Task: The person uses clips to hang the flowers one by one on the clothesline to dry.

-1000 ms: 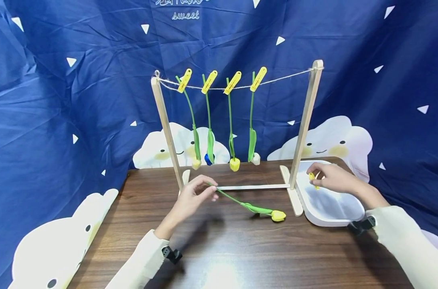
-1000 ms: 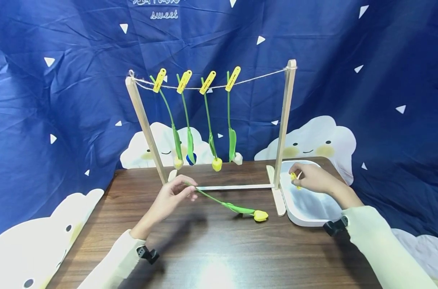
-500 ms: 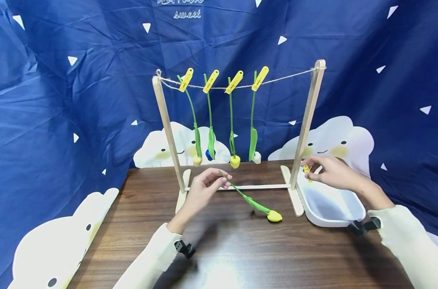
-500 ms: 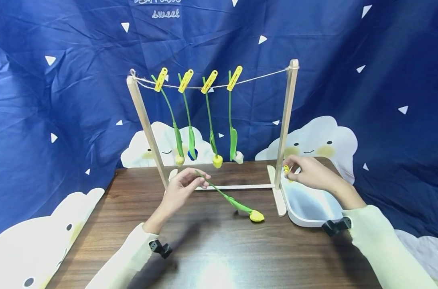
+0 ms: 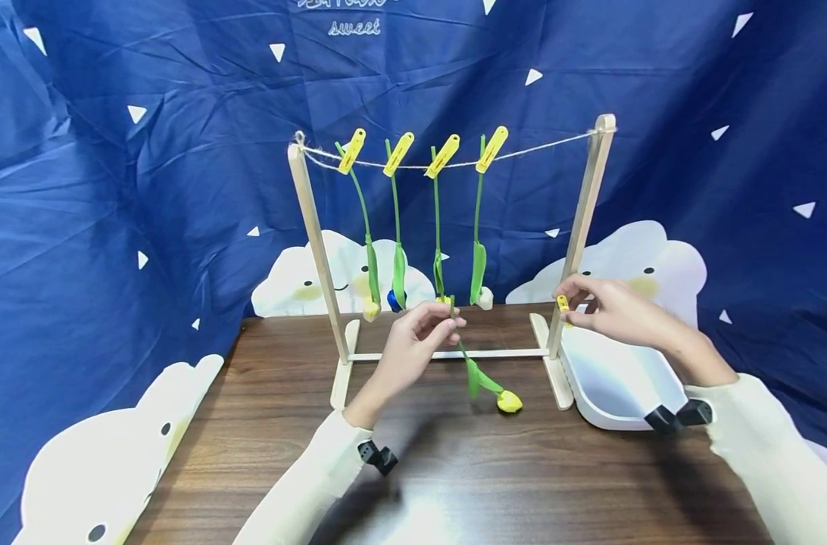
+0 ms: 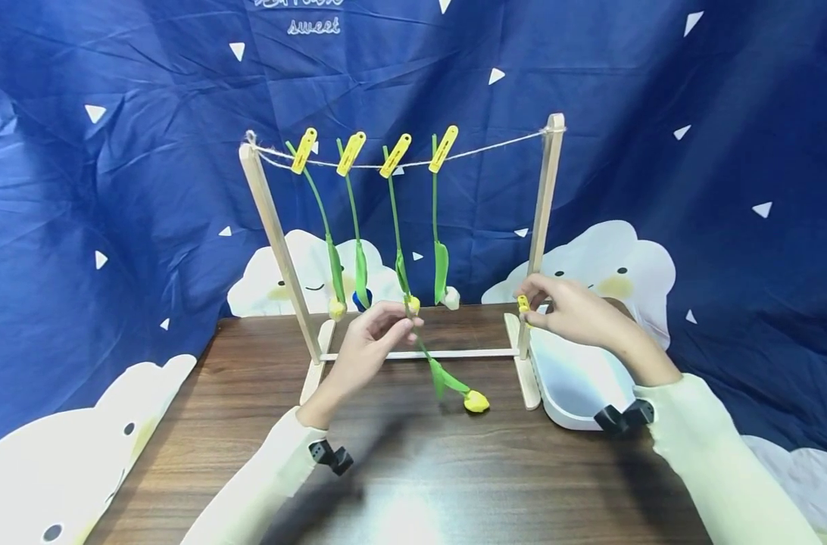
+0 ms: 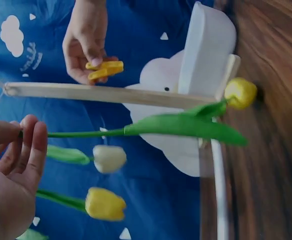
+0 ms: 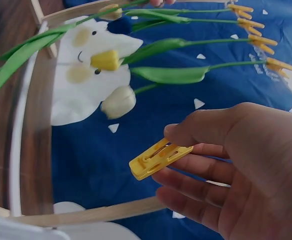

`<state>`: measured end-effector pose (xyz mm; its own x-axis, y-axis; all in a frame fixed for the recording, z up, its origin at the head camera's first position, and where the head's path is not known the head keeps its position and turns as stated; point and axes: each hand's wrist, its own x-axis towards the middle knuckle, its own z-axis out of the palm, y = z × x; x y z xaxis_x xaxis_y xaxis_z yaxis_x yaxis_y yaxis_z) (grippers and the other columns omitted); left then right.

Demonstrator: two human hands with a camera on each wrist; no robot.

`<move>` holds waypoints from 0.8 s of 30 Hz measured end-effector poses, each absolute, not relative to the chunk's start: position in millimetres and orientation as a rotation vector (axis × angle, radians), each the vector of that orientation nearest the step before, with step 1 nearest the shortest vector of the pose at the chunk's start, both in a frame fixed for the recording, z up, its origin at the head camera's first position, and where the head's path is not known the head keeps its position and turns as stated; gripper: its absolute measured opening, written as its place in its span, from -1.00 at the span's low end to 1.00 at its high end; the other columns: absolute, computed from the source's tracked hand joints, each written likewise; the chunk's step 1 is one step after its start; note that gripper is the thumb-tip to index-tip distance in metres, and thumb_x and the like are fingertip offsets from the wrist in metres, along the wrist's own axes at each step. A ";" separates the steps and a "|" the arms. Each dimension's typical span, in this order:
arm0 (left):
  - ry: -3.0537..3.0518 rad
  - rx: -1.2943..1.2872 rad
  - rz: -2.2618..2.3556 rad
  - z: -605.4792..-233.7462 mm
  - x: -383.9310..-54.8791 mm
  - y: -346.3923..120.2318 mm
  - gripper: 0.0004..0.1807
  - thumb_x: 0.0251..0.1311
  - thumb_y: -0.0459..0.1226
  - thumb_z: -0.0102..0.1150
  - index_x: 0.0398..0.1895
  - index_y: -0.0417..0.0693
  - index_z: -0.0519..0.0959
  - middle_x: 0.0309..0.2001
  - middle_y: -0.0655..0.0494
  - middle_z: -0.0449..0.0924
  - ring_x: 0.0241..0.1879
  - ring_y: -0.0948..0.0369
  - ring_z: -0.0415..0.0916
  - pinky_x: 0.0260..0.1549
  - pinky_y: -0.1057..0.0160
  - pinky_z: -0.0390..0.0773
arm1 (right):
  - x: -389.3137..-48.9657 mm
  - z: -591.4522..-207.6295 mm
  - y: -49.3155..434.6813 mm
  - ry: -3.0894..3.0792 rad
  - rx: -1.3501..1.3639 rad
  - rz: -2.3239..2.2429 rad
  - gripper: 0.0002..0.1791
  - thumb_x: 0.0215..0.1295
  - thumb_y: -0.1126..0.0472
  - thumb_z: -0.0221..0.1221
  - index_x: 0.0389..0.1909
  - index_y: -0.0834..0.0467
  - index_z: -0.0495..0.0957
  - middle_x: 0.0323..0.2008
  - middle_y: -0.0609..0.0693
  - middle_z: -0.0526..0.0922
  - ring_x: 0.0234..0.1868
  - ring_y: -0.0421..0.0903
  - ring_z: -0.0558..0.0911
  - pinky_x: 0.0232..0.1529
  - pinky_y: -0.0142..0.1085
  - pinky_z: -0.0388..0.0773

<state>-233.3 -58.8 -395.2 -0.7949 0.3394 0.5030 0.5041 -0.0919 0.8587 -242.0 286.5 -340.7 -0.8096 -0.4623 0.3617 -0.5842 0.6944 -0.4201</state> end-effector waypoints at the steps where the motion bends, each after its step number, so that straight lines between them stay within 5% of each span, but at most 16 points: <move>1: -2.032 -0.952 -2.025 -392.2 -233.6 -56.0 -0.80 0.51 -0.47 0.16 0.07 -0.46 0.57 -0.02 -0.42 0.72 -0.21 0.25 0.74 -0.08 0.17 0.82 | -242.2 -337.3 284.6 -2.675 0.841 0.794 -0.74 0.26 0.41 0.43 -0.06 0.21 0.67 -0.30 -0.11 0.75 -0.26 -0.40 0.62 -0.27 -0.35 0.66; 9: -2.006 -0.998 -2.017 -368.6 -241.0 -34.6 -0.83 0.54 -0.40 0.16 0.05 -0.34 0.60 -0.02 -0.33 0.74 -0.20 0.28 0.70 -0.06 -0.05 0.80 | -243.8 -307.8 273.0 -2.657 0.820 0.725 -0.70 0.31 0.35 0.44 0.03 0.14 0.67 -0.29 -0.14 0.76 -0.26 -0.37 0.63 -0.23 -0.41 0.66; 18: -1.995 -1.067 -1.897 -342.7 -254.2 -9.0 -0.82 0.57 -0.38 0.14 0.08 -0.29 0.61 -0.06 -0.26 0.76 -0.27 0.02 0.70 -0.19 0.30 0.76 | -240.5 -282.0 261.1 -2.655 0.702 0.781 -0.69 0.36 0.29 0.42 0.09 0.10 0.68 -0.24 -0.09 0.78 -0.22 -0.35 0.64 -0.14 -0.52 0.55; 24: -2.014 -1.054 -1.839 -325.1 -262.4 8.0 -0.81 0.58 -0.33 0.15 0.10 -0.23 0.62 -0.06 -0.14 0.79 -0.29 0.25 0.70 -0.17 0.28 0.77 | -240.7 -267.7 260.0 -2.525 0.708 0.803 -0.66 0.35 0.31 0.43 0.12 0.10 0.71 -0.26 -0.06 0.78 -0.25 -0.39 0.61 -0.14 -0.64 0.50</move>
<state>-262.4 8.0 -325.1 -0.7198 0.3548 0.5967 0.6263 -0.0388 0.7786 -240.7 260.0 -267.7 -0.7934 -0.3431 0.5028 -0.5705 0.7072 -0.4176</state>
